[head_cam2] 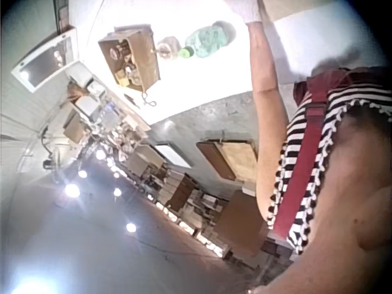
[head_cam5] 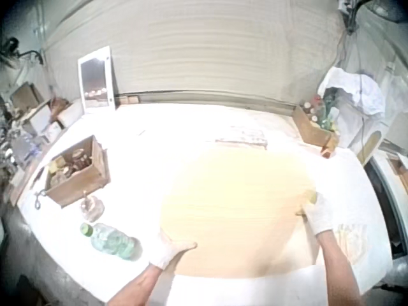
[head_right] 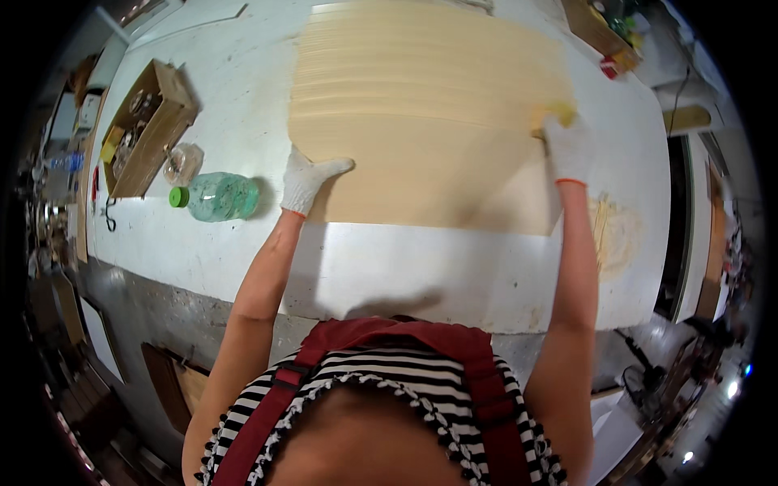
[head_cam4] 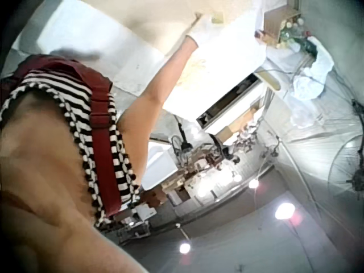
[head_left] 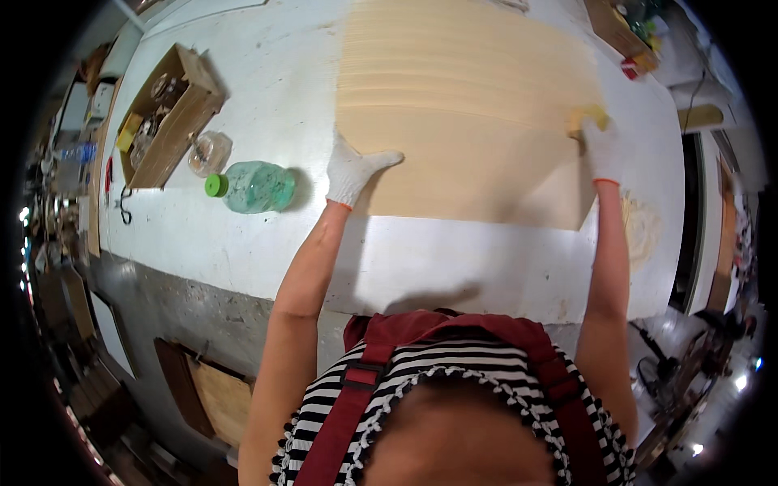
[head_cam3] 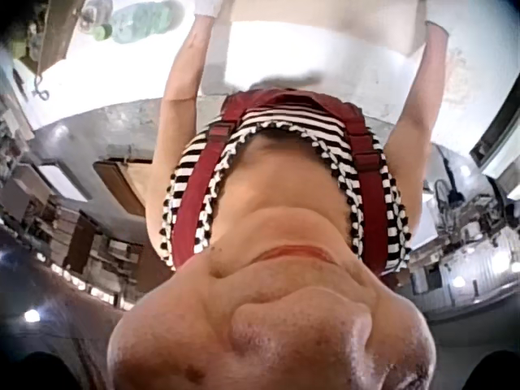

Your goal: The person applies a liquid to a stack of wood panels using a sponge and then wipes the panels with a cloth. The person also handles a bottle containing the liquid during the process.

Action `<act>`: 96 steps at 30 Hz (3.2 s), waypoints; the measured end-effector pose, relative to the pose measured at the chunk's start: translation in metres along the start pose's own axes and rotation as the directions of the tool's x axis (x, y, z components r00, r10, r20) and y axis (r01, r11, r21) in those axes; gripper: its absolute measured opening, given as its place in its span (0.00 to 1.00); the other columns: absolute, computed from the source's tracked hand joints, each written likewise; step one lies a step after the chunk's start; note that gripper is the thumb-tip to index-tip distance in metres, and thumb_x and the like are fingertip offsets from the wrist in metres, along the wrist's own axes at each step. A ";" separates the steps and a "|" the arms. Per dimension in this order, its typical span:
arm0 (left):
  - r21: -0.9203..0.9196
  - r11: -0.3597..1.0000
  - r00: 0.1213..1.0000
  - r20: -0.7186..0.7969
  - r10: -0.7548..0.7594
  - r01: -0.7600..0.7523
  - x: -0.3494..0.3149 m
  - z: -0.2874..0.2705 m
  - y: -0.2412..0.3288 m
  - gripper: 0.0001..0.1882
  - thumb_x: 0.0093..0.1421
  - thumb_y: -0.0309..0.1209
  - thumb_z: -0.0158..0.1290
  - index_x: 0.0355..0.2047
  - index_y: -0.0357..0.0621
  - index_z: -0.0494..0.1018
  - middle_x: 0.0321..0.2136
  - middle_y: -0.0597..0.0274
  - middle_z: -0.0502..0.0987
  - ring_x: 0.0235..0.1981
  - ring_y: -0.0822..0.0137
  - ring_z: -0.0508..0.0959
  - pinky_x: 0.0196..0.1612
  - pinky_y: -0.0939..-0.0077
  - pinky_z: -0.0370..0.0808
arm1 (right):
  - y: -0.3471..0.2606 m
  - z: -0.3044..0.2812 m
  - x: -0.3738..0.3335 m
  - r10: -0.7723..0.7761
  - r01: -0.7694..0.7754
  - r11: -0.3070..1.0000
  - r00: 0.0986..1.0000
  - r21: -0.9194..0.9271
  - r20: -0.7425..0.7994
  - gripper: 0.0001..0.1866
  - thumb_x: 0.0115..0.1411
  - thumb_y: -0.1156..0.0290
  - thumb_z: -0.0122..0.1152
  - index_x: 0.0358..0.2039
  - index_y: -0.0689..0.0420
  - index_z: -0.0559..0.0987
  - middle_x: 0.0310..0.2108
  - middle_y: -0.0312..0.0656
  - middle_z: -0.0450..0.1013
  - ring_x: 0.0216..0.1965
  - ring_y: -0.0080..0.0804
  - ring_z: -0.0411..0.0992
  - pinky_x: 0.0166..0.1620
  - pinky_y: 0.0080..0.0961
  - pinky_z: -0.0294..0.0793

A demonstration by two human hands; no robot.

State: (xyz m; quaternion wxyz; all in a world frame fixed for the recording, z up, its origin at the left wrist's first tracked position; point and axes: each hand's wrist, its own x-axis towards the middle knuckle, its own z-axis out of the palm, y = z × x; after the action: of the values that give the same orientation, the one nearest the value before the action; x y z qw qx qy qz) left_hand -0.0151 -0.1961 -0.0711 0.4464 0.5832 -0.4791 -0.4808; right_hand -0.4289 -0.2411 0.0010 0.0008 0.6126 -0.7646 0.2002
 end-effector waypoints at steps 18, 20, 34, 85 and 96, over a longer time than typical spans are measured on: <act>0.041 0.998 0.998 0.012 -0.058 0.057 0.003 -0.006 -0.017 0.48 0.36 0.36 0.73 0.55 0.35 0.59 0.44 0.52 0.74 0.44 0.61 0.75 0.49 0.69 0.73 | -0.277 0.072 -0.017 -0.543 0.468 0.815 0.823 0.343 0.167 0.24 0.51 0.58 0.58 0.47 0.55 0.72 0.40 0.52 0.73 0.42 0.51 0.73 0.44 0.43 0.72; 0.079 0.996 0.999 -0.029 -0.028 0.030 0.000 -0.004 -0.014 0.47 0.37 0.35 0.73 0.55 0.35 0.60 0.44 0.52 0.73 0.45 0.61 0.75 0.49 0.69 0.73 | -0.216 0.065 -0.006 -0.487 0.442 0.854 0.865 0.274 0.122 0.22 0.51 0.60 0.58 0.45 0.56 0.73 0.38 0.51 0.73 0.41 0.52 0.72 0.44 0.43 0.72; 0.063 0.997 0.999 -0.033 -0.033 0.035 0.001 -0.003 -0.014 0.46 0.36 0.35 0.73 0.53 0.33 0.62 0.45 0.51 0.74 0.44 0.61 0.76 0.49 0.70 0.73 | 0.111 -0.012 0.071 0.215 -0.206 0.971 0.974 0.120 -0.073 0.29 0.53 0.49 0.56 0.47 0.61 0.76 0.42 0.56 0.75 0.44 0.51 0.74 0.48 0.39 0.71; 0.053 0.997 0.997 -0.059 -0.044 0.047 -0.003 0.004 0.000 0.39 0.39 0.31 0.69 0.51 0.34 0.65 0.41 0.53 0.76 0.40 0.63 0.76 0.45 0.71 0.74 | -0.040 0.032 0.082 -0.348 0.363 0.921 0.930 0.140 -0.122 0.15 0.52 0.57 0.61 0.31 0.56 0.79 0.29 0.50 0.76 0.33 0.47 0.74 0.37 0.42 0.72; -0.141 0.988 0.997 0.050 -0.057 0.064 -0.002 0.007 0.009 0.40 0.39 0.31 0.69 0.53 0.34 0.63 0.41 0.54 0.76 0.43 0.64 0.76 0.46 0.71 0.74 | 0.087 0.029 0.144 0.119 -0.146 0.973 0.981 -0.179 -0.156 0.22 0.53 0.55 0.52 0.38 0.61 0.79 0.34 0.56 0.77 0.39 0.50 0.75 0.44 0.40 0.72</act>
State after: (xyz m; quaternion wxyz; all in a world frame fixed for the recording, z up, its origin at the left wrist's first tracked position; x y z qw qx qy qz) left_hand -0.0231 -0.1953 -0.0634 0.4610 0.5531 -0.4357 -0.5401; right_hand -0.5393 -0.3707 -0.0169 0.1009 0.5412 -0.8174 0.1697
